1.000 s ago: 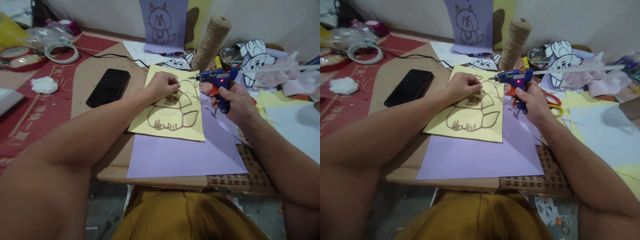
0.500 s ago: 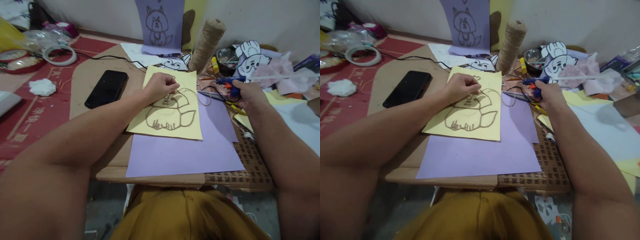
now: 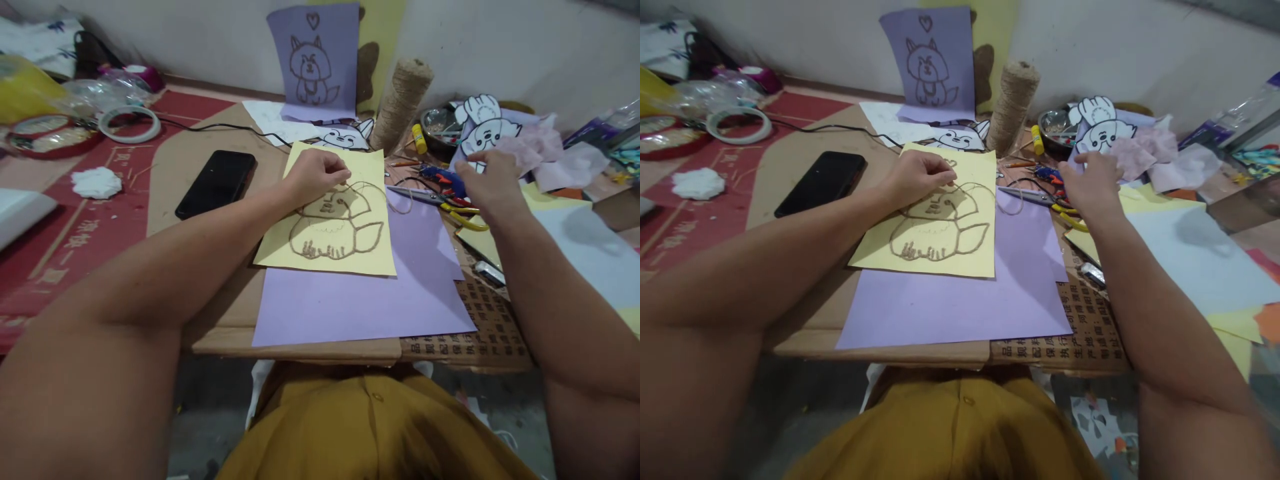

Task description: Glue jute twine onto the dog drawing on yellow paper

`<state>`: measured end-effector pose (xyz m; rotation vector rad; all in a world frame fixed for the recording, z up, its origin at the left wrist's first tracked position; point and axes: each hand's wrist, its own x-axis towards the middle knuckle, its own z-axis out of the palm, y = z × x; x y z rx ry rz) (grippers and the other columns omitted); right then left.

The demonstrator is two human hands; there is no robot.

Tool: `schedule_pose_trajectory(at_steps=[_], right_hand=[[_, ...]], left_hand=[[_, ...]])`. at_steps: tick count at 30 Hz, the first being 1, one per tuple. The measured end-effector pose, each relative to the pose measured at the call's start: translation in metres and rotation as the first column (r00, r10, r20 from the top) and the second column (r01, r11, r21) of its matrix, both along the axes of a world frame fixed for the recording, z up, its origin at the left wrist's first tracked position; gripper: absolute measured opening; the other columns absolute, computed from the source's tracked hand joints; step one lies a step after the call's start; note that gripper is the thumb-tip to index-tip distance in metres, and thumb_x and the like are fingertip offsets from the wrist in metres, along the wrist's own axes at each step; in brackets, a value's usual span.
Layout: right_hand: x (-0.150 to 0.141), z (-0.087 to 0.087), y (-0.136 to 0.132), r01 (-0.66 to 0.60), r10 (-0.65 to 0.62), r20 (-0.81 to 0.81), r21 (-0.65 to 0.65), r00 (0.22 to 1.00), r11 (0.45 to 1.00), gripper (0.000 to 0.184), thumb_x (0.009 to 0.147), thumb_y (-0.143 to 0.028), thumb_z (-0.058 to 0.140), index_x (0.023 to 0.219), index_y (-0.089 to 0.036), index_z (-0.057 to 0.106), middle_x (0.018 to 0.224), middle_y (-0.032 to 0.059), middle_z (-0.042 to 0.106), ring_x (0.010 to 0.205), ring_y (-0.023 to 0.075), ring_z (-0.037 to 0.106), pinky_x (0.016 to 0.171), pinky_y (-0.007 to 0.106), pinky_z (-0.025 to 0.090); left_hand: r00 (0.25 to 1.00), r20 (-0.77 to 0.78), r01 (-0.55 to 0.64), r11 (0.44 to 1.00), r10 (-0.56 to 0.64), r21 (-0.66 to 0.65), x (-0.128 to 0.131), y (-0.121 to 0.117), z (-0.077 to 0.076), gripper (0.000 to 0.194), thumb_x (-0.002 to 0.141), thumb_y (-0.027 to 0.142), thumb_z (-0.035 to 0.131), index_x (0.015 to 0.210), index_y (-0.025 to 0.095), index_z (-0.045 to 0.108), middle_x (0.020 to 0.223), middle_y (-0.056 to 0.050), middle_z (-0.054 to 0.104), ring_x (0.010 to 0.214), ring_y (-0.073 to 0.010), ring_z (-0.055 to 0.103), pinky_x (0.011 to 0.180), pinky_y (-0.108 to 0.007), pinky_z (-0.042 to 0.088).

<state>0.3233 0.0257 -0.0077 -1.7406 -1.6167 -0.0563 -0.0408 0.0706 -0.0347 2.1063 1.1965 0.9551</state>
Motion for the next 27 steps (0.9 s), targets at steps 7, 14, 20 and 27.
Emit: schedule_pose_trajectory(at_steps=[7,14,20,27], right_hand=[[-0.107,0.001,-0.021,-0.497,0.520,0.229,-0.151,0.823,0.854,0.034,0.105,-0.031,0.058,0.135,-0.024,0.072,0.142,0.0159,0.074,0.139,0.0397,0.061,0.124,0.064,0.042],[-0.144,-0.032,0.009,-0.501,0.551,0.241,-0.240,0.799,0.832,0.037,0.103,-0.020,0.057,0.136,-0.023,0.073,0.142,0.0149,0.077,0.132,0.0405,0.063,0.117,0.063,0.042],[-0.151,-0.043,0.007,-0.478,0.510,0.222,-0.182,0.831,0.859,0.028,0.103,-0.017,0.058,0.122,-0.024,0.078,0.126,0.0110,0.082,0.124,0.0377,0.065,0.111,0.058,0.037],[-0.151,-0.047,0.004,-0.523,0.541,0.223,-0.138,0.811,0.841,0.029,0.104,-0.019,0.057,0.114,-0.025,0.084,0.120,0.0118,0.080,0.120,0.0365,0.063,0.108,0.058,0.033]], left_hand=[[0.980,-0.194,0.060,0.993,-0.040,0.099,-0.020,-0.011,0.005,0.019,0.089,0.025,0.071,0.096,0.022,0.089,0.094,-0.005,0.085,0.088,-0.0204,0.076,0.088,-0.032,0.058],[0.953,-0.296,0.131,0.964,-0.058,0.233,-0.025,-0.015,-0.009,0.028,0.094,0.016,0.066,0.109,0.021,0.090,0.108,-0.007,0.084,0.093,-0.0182,0.077,0.089,-0.027,0.058],[0.942,-0.323,0.181,0.946,-0.089,0.268,-0.027,-0.014,-0.013,0.036,0.091,0.009,0.063,0.109,0.022,0.091,0.112,-0.007,0.081,0.102,-0.0208,0.077,0.095,-0.030,0.060],[0.935,-0.341,0.215,0.922,-0.098,0.323,-0.030,-0.014,-0.019,0.035,0.090,0.008,0.064,0.108,0.021,0.091,0.110,-0.009,0.081,0.104,-0.0244,0.077,0.098,-0.036,0.061]])
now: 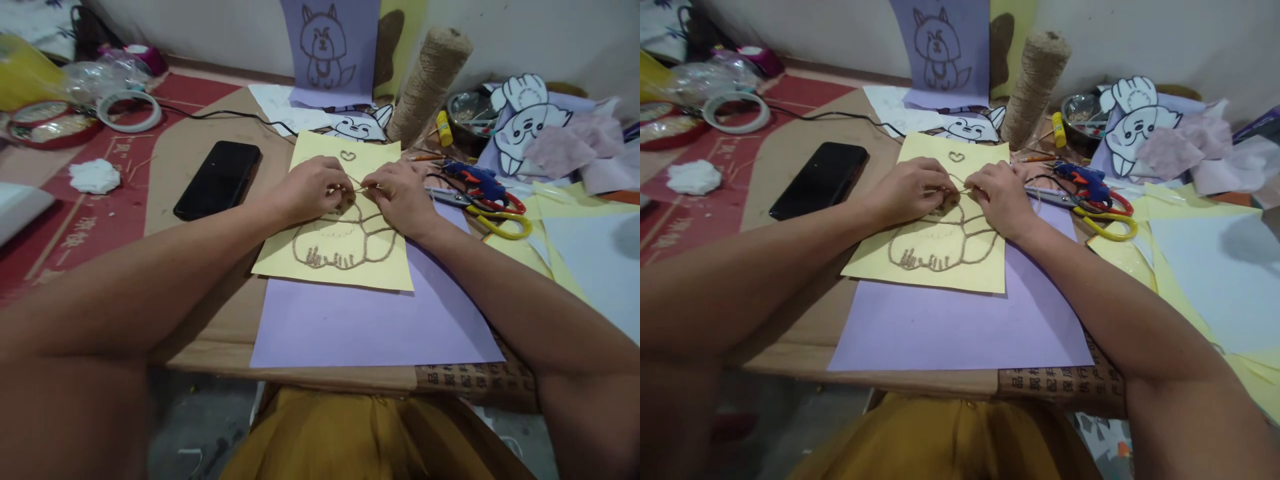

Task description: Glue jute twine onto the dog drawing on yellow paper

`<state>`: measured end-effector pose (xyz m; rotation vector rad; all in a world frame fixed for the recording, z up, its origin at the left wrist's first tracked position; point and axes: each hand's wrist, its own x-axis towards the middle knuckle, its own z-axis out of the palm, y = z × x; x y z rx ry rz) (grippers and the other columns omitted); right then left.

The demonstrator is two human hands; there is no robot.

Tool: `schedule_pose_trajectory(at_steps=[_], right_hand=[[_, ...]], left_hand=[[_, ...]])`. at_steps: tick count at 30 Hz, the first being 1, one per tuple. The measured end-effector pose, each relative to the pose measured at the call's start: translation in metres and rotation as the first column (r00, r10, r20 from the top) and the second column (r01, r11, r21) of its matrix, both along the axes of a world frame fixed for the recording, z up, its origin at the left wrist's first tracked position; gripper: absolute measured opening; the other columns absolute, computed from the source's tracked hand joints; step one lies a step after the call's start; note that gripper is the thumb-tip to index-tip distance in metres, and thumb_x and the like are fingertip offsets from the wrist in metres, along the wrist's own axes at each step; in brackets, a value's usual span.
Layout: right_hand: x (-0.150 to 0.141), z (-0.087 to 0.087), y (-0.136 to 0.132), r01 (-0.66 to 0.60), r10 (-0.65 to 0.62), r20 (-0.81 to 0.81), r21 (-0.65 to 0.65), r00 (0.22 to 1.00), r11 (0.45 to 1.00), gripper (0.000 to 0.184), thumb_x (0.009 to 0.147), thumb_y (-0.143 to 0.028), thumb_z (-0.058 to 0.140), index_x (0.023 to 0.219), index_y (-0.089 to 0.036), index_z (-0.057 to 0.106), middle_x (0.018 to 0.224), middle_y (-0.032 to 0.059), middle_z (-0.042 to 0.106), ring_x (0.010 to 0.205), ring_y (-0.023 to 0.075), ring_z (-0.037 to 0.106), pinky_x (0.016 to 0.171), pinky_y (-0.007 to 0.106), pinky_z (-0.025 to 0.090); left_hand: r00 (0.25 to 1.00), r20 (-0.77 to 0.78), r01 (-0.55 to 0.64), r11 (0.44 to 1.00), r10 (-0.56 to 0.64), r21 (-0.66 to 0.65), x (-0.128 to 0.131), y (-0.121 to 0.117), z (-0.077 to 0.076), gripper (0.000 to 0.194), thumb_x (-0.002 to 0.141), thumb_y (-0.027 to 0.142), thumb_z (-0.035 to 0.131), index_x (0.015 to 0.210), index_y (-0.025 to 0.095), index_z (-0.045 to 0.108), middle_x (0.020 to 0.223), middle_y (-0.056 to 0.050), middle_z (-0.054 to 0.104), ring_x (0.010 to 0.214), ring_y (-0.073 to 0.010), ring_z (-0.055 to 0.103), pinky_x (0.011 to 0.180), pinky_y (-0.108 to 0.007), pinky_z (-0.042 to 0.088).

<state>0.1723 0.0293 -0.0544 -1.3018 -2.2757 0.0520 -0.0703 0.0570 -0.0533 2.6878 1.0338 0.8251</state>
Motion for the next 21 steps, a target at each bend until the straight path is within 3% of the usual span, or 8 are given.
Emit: schedule_pose_trajectory(at_steps=[10,21], right_hand=[[0.0001,-0.0042,0.0014,-0.060,0.060,0.009,-0.023,0.998,0.998,0.030,0.109,-0.026,0.056,0.114,-0.023,0.085,0.113,0.0138,0.074,0.116,0.0352,0.059,0.109,0.056,0.036],[-0.0014,0.0003,-0.0003,-0.081,0.086,0.059,-0.083,0.995,0.993,0.032,0.107,-0.020,0.052,0.114,-0.021,0.083,0.113,0.0148,0.070,0.115,0.0345,0.057,0.105,0.052,0.035]], left_hand=[[1.000,0.010,0.021,1.000,-0.021,0.003,-0.0009,-0.0003,0.0000,0.035,0.091,0.010,0.063,0.108,0.022,0.091,0.110,-0.009,0.081,0.104,-0.0245,0.076,0.098,-0.037,0.061],[1.000,-0.014,0.017,1.000,-0.017,-0.018,-0.0003,-0.0009,0.0027,0.034,0.092,0.012,0.062,0.110,0.021,0.090,0.111,-0.009,0.080,0.104,-0.0235,0.075,0.097,-0.034,0.059]])
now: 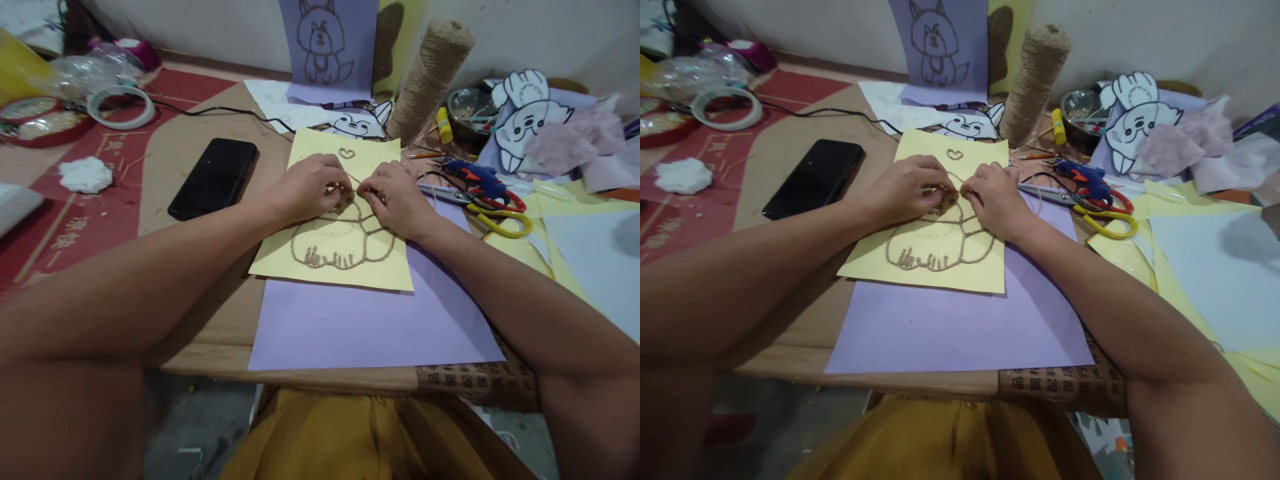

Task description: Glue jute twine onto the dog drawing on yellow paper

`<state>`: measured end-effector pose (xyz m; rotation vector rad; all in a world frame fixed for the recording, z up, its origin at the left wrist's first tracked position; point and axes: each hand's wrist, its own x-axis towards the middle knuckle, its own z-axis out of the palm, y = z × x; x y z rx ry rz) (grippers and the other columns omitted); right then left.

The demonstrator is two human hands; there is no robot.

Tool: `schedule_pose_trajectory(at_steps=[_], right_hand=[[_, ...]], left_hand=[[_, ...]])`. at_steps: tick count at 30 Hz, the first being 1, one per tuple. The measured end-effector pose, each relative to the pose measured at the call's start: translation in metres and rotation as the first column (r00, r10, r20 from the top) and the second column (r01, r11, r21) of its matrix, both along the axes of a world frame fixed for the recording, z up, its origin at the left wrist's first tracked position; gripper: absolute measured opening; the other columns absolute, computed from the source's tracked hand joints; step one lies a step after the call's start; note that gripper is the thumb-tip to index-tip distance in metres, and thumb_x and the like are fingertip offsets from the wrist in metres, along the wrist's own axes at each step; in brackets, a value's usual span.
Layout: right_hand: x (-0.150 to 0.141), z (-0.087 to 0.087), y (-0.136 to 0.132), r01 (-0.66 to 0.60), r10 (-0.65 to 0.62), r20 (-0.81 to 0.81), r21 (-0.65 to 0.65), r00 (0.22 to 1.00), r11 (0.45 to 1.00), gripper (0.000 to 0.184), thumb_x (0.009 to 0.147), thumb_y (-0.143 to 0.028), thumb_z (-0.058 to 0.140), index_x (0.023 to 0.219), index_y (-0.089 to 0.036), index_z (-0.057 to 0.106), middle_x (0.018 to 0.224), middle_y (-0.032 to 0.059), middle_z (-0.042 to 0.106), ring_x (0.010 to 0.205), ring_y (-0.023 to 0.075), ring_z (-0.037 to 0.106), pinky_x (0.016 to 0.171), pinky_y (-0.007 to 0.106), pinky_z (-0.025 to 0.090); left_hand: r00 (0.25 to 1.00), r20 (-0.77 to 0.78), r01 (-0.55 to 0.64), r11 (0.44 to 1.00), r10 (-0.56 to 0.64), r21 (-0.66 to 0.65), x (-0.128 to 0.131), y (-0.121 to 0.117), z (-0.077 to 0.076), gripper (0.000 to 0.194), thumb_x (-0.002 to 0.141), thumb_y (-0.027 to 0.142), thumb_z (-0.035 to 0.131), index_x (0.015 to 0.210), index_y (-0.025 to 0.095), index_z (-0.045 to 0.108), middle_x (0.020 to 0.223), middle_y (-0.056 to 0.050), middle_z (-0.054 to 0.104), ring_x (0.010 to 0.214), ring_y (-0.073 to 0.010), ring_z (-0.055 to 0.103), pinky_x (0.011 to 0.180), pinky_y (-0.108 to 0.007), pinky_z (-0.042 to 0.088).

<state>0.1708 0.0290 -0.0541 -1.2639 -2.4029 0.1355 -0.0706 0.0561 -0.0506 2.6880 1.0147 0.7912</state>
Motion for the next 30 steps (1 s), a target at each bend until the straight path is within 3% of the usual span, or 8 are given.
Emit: schedule_pose_trajectory(at_steps=[11,18,30], right_hand=[[-0.0018,0.0036,-0.0019,-0.017,0.019,0.062,-0.033,0.998,0.999,0.031,0.102,-0.013,0.050,0.112,-0.022,0.079,0.115,0.0156,0.074,0.118,0.0349,0.059,0.105,0.052,0.036],[-0.0010,0.0021,-0.0034,-0.003,0.004,0.025,-0.031,1.000,1.000,0.041,0.100,-0.012,0.050,0.133,-0.019,0.073,0.119,0.0157,0.077,0.117,0.0348,0.060,0.102,0.050,0.036],[-0.0023,0.0018,-0.0040,0.004,-0.001,0.064,-0.046,0.998,0.999,0.040,0.100,-0.011,0.050,0.128,-0.024,0.076,0.124,0.0144,0.076,0.122,0.0350,0.061,0.101,0.050,0.032]], left_hand=[[1.000,0.002,-0.016,0.999,0.016,-0.028,0.0014,-0.0017,0.0019,0.034,0.090,0.011,0.063,0.107,0.022,0.090,0.111,-0.009,0.081,0.103,-0.0236,0.076,0.097,-0.034,0.059],[0.996,0.007,-0.084,0.996,0.084,-0.013,0.0014,-0.0028,0.0012,0.029,0.088,0.011,0.066,0.109,0.018,0.085,0.102,-0.010,0.080,0.098,-0.0256,0.075,0.092,-0.036,0.059],[0.995,0.040,-0.091,0.995,0.092,-0.042,0.0004,-0.0009,-0.0006,0.021,0.089,0.017,0.070,0.104,0.021,0.084,0.098,-0.007,0.082,0.087,-0.0217,0.074,0.082,-0.033,0.059]])
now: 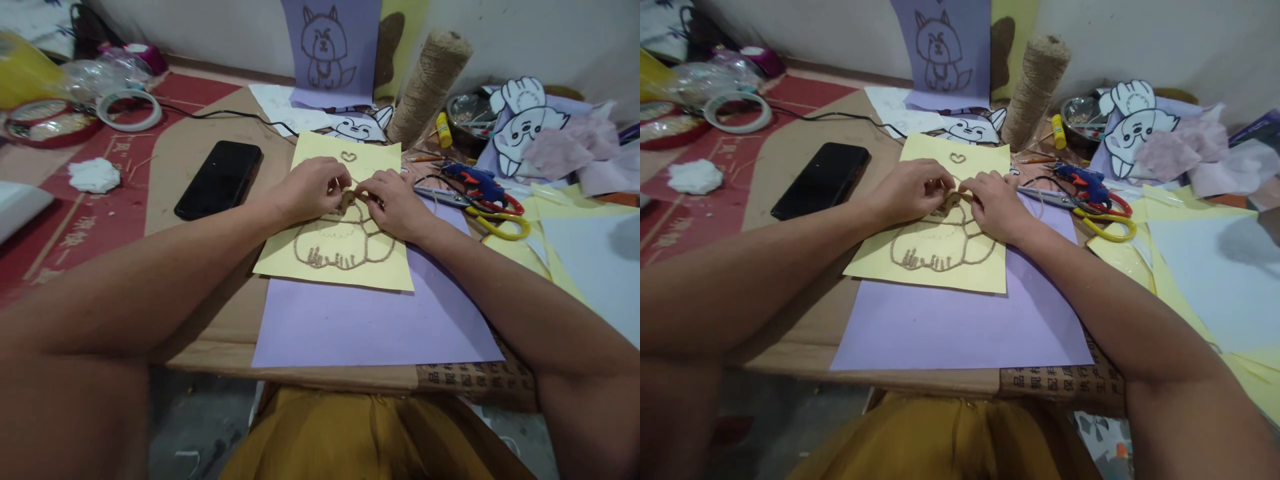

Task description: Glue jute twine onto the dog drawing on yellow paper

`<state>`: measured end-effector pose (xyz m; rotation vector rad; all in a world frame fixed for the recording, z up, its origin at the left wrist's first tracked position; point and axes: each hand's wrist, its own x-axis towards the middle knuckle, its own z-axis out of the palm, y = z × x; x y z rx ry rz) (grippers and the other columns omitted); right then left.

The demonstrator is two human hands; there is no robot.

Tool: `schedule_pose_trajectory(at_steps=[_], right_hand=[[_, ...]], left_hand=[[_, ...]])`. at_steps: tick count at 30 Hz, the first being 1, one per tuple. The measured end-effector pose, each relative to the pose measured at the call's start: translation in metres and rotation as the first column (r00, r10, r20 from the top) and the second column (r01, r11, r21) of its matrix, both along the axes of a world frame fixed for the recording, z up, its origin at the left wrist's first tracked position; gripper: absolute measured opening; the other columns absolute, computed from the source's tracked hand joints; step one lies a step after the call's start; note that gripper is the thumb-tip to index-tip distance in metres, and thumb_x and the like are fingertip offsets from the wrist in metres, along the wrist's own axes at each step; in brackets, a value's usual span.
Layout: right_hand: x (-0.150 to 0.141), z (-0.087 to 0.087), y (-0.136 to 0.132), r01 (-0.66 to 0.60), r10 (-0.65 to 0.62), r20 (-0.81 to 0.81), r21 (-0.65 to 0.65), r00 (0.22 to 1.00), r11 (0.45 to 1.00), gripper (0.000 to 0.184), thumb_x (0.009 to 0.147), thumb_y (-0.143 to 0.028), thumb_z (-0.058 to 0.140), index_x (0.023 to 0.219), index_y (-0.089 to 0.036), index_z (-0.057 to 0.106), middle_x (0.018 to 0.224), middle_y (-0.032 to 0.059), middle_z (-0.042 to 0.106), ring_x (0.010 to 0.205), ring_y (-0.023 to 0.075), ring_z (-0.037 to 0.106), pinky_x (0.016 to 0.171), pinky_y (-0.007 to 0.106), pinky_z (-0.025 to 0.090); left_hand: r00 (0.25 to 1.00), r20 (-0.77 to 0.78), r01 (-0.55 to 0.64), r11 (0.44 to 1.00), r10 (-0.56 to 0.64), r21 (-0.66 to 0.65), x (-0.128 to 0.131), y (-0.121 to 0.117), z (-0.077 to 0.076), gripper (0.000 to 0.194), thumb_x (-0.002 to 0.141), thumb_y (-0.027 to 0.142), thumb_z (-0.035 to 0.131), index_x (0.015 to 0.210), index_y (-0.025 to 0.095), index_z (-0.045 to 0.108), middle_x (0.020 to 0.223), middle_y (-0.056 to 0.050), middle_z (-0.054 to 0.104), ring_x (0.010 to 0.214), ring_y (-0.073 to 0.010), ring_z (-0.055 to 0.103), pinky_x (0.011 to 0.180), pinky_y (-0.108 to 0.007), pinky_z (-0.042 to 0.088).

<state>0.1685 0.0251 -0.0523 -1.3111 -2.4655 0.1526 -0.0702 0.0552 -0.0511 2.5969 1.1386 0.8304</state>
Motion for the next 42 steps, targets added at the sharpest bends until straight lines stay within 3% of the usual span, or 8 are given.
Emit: schedule_pose_trajectory(at_steps=[5,13,19,27,30,33,38,42], right_hand=[[0.000,-0.001,-0.002,0.016,-0.016,-0.026,0.017,1.000,1.000,0.052,0.098,-0.010,0.050,0.145,-0.024,0.069,0.122,0.0138,0.076,0.117,0.0347,0.062,0.099,0.050,0.034],[-0.002,0.000,-0.001,0.025,-0.025,0.009,-0.014,1.000,1.000,0.041,0.099,-0.013,0.051,0.129,-0.024,0.076,0.122,0.0151,0.074,0.120,0.0359,0.061,0.099,0.050,0.033],[-0.002,-0.006,-0.002,0.042,-0.040,-0.054,0.050,0.998,0.998,0.052,0.098,-0.010,0.050,0.145,-0.022,0.068,0.125,0.0156,0.069,0.120,0.0346,0.057,0.100,0.049,0.035],[0.001,-0.015,0.002,0.023,-0.016,-0.052,0.137,0.999,0.990,0.044,0.098,-0.013,0.055,0.128,-0.030,0.083,0.121,0.0140,0.066,0.118,0.0346,0.052,0.096,0.050,0.036],[0.001,-0.014,0.001,0.028,-0.021,-0.052,0.131,0.998,0.991,0.048,0.099,-0.013,0.055,0.134,-0.030,0.082,0.125,0.0148,0.066,0.118,0.0346,0.052,0.098,0.052,0.036],[0.001,-0.012,-0.001,0.031,-0.023,-0.062,0.134,0.998,0.991,0.048,0.104,-0.019,0.054,0.143,-0.030,0.079,0.130,0.0164,0.066,0.120,0.0355,0.051,0.100,0.053,0.036],[0.003,-0.009,-0.001,-0.018,0.023,-0.062,0.081,0.998,0.997,0.041,0.112,-0.038,0.051,0.127,-0.029,0.088,0.129,0.0164,0.066,0.121,0.0355,0.050,0.103,0.056,0.034],[0.004,-0.010,0.000,-0.010,0.018,-0.083,0.098,0.996,0.995,0.044,0.114,-0.041,0.048,0.134,-0.029,0.085,0.131,0.0163,0.066,0.121,0.0350,0.048,0.104,0.055,0.035]], left_hand=[[1.000,0.015,-0.009,1.000,0.009,0.012,0.000,0.001,-0.001,0.022,0.089,0.016,0.070,0.104,0.022,0.085,0.098,-0.007,0.083,0.085,-0.0208,0.075,0.081,-0.032,0.059],[1.000,0.001,0.004,1.000,-0.004,0.011,-0.001,0.001,-0.001,0.026,0.088,0.012,0.067,0.107,0.018,0.083,0.101,-0.009,0.081,0.088,-0.0210,0.074,0.084,-0.032,0.059],[0.996,-0.034,-0.074,0.986,0.080,0.153,0.003,-0.006,0.016,0.027,0.091,0.010,0.063,0.110,0.019,0.080,0.121,-0.013,0.078,0.122,-0.0301,0.070,0.107,-0.045,0.058],[0.990,-0.008,-0.136,0.972,0.141,0.189,-0.003,-0.001,0.042,0.024,0.095,0.011,0.058,0.102,0.022,0.078,0.101,-0.008,0.077,0.108,-0.0270,0.069,0.099,-0.043,0.057],[0.987,0.016,-0.158,0.972,0.158,0.172,-0.005,0.000,0.048,0.024,0.095,0.011,0.058,0.102,0.021,0.079,0.102,-0.008,0.078,0.103,-0.0255,0.069,0.098,-0.042,0.056],[0.986,0.016,-0.165,0.976,0.164,0.145,-0.003,0.000,0.047,0.023,0.096,0.012,0.059,0.103,0.021,0.079,0.103,-0.008,0.079,0.104,-0.0261,0.069,0.098,-0.042,0.056],[0.984,-0.021,-0.172,0.979,0.175,0.108,-0.003,0.004,0.036,0.023,0.094,0.012,0.060,0.103,0.018,0.080,0.105,-0.011,0.081,0.106,-0.0283,0.071,0.100,-0.043,0.056],[0.980,-0.011,-0.197,0.977,0.198,0.086,-0.010,0.015,0.023,0.025,0.092,0.012,0.060,0.101,0.019,0.082,0.104,-0.010,0.083,0.102,-0.0266,0.073,0.097,-0.041,0.058]])
